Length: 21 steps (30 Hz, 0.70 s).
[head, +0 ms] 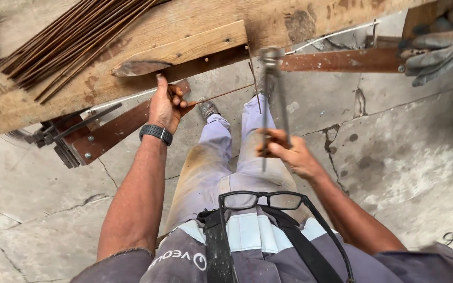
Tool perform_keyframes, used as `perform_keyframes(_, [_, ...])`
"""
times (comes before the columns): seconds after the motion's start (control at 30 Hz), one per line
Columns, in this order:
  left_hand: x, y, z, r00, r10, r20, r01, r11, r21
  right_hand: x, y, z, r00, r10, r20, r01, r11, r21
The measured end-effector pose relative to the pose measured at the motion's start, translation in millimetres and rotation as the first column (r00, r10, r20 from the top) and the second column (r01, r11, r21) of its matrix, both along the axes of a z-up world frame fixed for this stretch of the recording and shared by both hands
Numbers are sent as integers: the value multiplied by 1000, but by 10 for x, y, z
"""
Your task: The person bends long metal rods into rectangular shapes using a manual bending tool attached to a wooden workbench. They repeatedly pick up rods, position them in the tool, and apply force to create uniform bends.
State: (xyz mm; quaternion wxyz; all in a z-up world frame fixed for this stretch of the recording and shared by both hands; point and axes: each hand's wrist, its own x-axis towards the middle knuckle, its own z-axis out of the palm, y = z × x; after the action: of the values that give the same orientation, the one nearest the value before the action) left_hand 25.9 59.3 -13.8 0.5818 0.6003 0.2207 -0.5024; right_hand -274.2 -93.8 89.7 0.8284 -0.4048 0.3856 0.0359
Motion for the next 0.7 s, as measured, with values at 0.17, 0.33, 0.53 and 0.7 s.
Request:
perform_keyframes(0.17, [-71,-65,121,997,72,-1,-72,997,2,123,-514,-513,997,-12,-77,-10,961,-275])
perform_keyframes(0.33, [-41,-100,130,995,81,59,-83,996,35,576,-586,-849,975,-105,-194,25,926,-376])
perform_keyframes(0.53, [-47,-170,275,987,106,122,-116,990,81,692,-615,-982,995,-17,-100,-13,956,-292])
perform_keyframes(0.7, [-52,-188,264,990,98,106,-105,992,67,811,-697,-668,991,27,-129,-49,983,-176])
